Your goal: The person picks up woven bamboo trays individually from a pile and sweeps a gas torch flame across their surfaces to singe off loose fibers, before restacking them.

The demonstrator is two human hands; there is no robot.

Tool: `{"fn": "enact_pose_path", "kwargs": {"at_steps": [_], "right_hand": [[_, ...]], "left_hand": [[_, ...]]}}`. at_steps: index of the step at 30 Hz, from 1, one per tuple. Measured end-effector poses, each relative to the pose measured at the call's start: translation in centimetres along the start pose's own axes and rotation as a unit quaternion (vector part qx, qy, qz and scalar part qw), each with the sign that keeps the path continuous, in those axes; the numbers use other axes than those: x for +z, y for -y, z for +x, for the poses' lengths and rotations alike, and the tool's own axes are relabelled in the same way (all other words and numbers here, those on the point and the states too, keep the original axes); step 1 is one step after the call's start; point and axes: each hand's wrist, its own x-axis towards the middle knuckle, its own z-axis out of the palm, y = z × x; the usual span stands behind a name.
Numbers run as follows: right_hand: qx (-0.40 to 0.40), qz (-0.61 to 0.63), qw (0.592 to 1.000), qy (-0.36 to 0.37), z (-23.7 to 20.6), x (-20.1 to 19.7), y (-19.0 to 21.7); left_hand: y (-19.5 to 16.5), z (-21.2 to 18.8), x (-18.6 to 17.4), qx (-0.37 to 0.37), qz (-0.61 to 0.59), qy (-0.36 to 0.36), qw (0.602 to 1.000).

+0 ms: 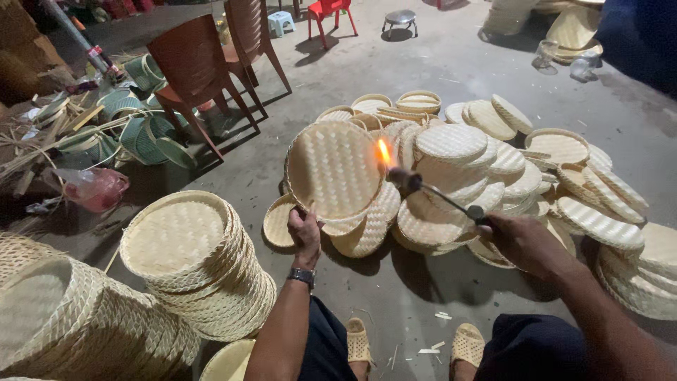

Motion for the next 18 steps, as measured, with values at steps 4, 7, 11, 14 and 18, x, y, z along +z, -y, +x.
{"fn": "enact_pose_path", "kwargs": {"at_steps": [4,7,11,14,18], "right_hand": [[-0.034,-0.039,0.999,0.003,0.4,-0.5,-0.6],[-0.023,-0.052,0.998,-0.017,0.3,-0.6,-0.9],[0.034,-0.083,0.996,0.008,0.2,-0.7,-1.3],[-0.01,-0.063,0.998,-0.018,0.3,-0.7,-1.7],[0.08,-0.092,0.99,0.076,0.5,-0.7,-1.9]], "left_hand": [[0.6,0.6,-0.4,0.023,0.052,-0.003,0.998],[1.0,0.8,-0.7,0.09,0.125,0.002,0.988],[1.2,0.7,-0.9,0.113,0.146,0.012,0.983],[1.1,0.6,-0.9,0.157,0.18,0.02,0.971],[0.3,0.4,-0.7,0.095,0.204,0.029,0.974]]}}
